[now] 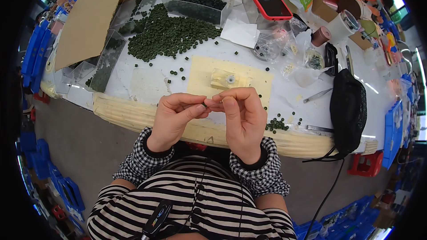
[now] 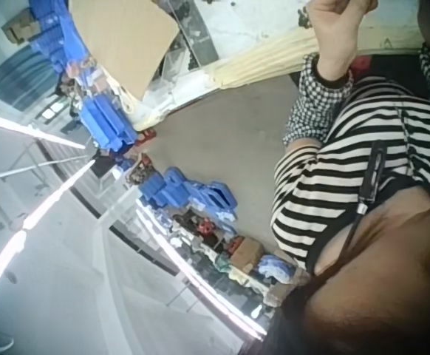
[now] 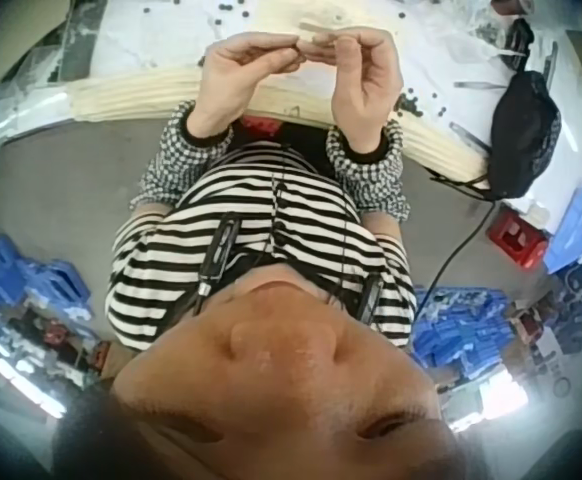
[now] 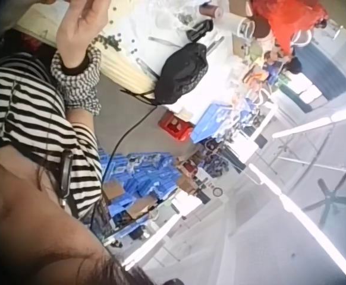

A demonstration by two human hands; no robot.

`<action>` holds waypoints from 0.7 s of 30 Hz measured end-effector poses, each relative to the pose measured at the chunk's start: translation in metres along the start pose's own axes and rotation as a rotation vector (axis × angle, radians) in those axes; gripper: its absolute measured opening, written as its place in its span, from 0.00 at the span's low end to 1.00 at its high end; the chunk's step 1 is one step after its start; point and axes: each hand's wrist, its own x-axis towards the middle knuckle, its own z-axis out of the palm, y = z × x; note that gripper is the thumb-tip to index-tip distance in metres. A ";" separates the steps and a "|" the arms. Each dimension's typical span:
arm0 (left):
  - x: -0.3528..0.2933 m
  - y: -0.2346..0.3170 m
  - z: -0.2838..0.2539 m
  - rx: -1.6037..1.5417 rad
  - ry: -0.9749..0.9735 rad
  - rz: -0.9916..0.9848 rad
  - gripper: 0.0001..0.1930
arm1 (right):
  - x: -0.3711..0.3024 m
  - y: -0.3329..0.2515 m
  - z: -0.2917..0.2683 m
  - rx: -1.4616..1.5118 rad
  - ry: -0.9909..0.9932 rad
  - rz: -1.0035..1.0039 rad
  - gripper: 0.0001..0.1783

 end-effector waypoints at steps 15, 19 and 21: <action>0.000 -0.003 -0.002 -0.061 -0.043 0.066 0.08 | 0.003 -0.004 -0.005 -0.056 0.011 -0.023 0.09; 0.000 -0.002 -0.001 -0.003 -0.066 0.095 0.08 | 0.003 -0.005 -0.004 -0.065 -0.003 -0.022 0.09; 0.000 -0.002 -0.001 0.002 -0.067 0.102 0.08 | 0.003 -0.004 -0.004 -0.069 0.000 -0.022 0.09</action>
